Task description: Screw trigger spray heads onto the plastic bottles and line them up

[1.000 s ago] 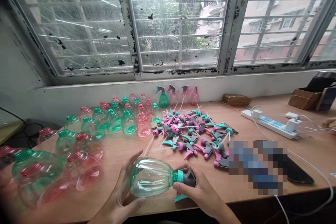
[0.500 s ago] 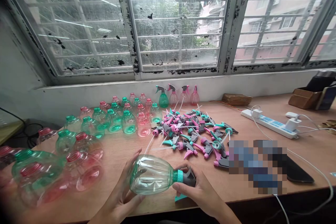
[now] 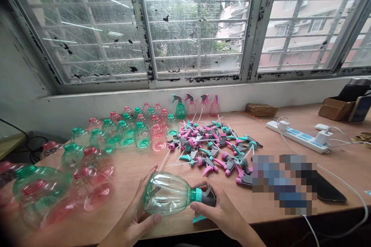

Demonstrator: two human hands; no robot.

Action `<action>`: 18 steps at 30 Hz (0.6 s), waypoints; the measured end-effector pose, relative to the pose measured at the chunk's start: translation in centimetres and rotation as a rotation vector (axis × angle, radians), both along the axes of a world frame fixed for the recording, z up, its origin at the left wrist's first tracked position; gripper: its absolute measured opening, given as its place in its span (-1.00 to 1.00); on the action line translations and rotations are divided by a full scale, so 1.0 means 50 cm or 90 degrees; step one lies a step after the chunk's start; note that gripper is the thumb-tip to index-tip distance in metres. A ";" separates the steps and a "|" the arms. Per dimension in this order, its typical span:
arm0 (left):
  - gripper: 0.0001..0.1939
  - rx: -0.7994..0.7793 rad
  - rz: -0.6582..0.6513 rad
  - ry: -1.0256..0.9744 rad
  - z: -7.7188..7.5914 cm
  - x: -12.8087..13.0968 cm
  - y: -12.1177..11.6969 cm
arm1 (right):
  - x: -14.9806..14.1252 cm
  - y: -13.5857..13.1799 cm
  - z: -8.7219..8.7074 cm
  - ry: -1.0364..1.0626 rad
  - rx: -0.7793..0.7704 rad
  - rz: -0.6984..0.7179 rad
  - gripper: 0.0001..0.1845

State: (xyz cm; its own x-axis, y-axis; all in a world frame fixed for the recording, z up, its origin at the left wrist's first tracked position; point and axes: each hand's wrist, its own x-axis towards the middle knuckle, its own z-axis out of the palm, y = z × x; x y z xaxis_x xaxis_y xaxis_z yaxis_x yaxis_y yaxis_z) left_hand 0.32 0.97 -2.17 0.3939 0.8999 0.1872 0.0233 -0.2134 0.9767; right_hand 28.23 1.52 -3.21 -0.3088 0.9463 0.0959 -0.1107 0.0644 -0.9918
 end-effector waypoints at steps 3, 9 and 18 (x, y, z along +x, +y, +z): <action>-0.11 0.008 0.014 0.012 0.000 0.001 0.001 | 0.001 0.000 -0.001 0.001 -0.005 0.002 -0.57; -0.17 -0.016 0.010 -0.040 0.007 0.012 -0.011 | 0.001 0.000 -0.002 0.015 -0.002 0.005 -0.56; -0.02 -0.073 -0.006 -0.057 0.021 0.017 -0.015 | -0.002 0.003 -0.001 0.011 0.010 0.007 -0.57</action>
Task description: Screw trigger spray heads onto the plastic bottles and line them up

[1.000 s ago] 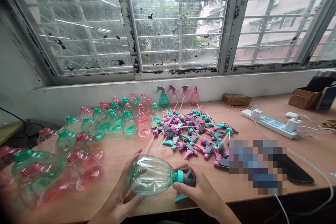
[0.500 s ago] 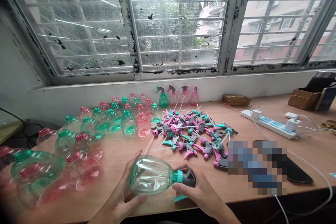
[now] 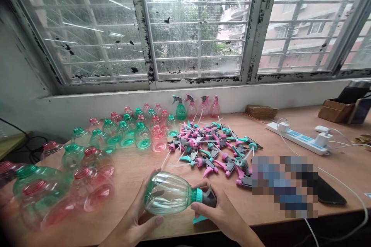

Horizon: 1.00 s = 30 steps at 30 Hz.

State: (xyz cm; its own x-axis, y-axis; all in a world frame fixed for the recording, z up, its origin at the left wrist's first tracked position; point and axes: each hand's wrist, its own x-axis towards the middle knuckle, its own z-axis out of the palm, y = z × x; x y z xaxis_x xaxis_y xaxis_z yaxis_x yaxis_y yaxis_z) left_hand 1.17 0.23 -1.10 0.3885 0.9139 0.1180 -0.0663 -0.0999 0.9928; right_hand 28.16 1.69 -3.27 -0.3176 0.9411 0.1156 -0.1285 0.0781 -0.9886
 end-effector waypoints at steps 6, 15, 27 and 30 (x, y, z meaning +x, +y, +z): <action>-0.06 0.044 0.014 0.041 0.001 -0.003 0.000 | 0.000 -0.001 0.001 -0.014 0.012 -0.012 -0.54; -0.13 0.019 0.005 0.003 -0.004 -0.001 0.003 | 0.000 -0.003 0.001 -0.006 0.007 -0.003 -0.55; -0.07 0.033 -0.009 0.079 -0.018 -0.016 0.013 | -0.002 -0.004 0.008 -0.023 0.002 -0.017 -0.53; -0.13 0.035 0.003 0.037 -0.018 -0.011 0.010 | -0.001 -0.004 0.006 -0.027 0.009 -0.015 -0.54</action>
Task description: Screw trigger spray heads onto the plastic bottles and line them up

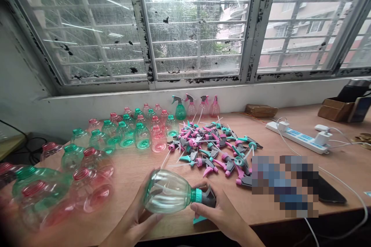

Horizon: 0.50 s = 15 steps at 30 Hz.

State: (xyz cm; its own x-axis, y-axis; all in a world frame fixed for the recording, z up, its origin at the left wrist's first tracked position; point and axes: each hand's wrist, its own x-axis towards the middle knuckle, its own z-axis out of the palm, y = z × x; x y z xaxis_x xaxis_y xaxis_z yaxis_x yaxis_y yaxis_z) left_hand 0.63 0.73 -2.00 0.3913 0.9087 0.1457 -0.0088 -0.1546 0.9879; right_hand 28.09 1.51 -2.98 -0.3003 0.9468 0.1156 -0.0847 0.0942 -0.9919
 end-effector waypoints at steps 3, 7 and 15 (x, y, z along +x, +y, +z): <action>-0.19 -0.019 -0.020 -0.034 0.003 0.004 -0.003 | 0.000 -0.001 0.001 0.003 -0.006 0.001 -0.54; -0.05 -0.021 -0.034 -0.018 0.008 0.002 -0.003 | 0.000 -0.002 0.003 0.004 -0.019 0.004 -0.54; -0.04 -0.021 -0.031 0.025 0.008 -0.001 -0.001 | 0.001 0.000 -0.001 0.004 -0.009 -0.001 -0.55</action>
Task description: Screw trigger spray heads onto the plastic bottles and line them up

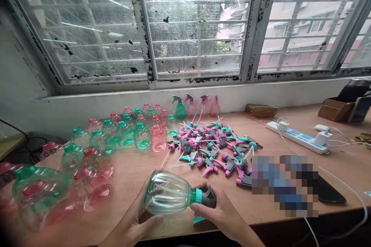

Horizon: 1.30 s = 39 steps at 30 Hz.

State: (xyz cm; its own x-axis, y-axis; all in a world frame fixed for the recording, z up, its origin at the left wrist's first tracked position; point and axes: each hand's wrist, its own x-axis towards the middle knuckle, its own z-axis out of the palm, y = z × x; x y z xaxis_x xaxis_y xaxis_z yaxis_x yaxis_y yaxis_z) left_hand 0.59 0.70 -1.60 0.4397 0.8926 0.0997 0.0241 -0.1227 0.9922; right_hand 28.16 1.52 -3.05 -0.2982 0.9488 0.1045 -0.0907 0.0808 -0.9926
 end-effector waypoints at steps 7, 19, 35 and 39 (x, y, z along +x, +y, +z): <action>-0.10 0.024 0.017 -0.002 -0.007 0.001 0.002 | 0.000 0.000 0.001 -0.020 -0.002 -0.007 -0.52; -0.19 0.048 0.048 -0.024 0.004 0.011 -0.010 | 0.001 -0.001 0.001 0.008 -0.010 0.014 -0.56; 0.00 -0.043 0.031 -0.077 0.031 0.015 -0.015 | -0.002 -0.003 -0.002 0.054 -0.012 0.003 -0.53; -0.06 -0.062 0.048 -0.093 0.033 0.016 -0.016 | -0.004 -0.001 -0.004 0.068 -0.010 -0.003 -0.57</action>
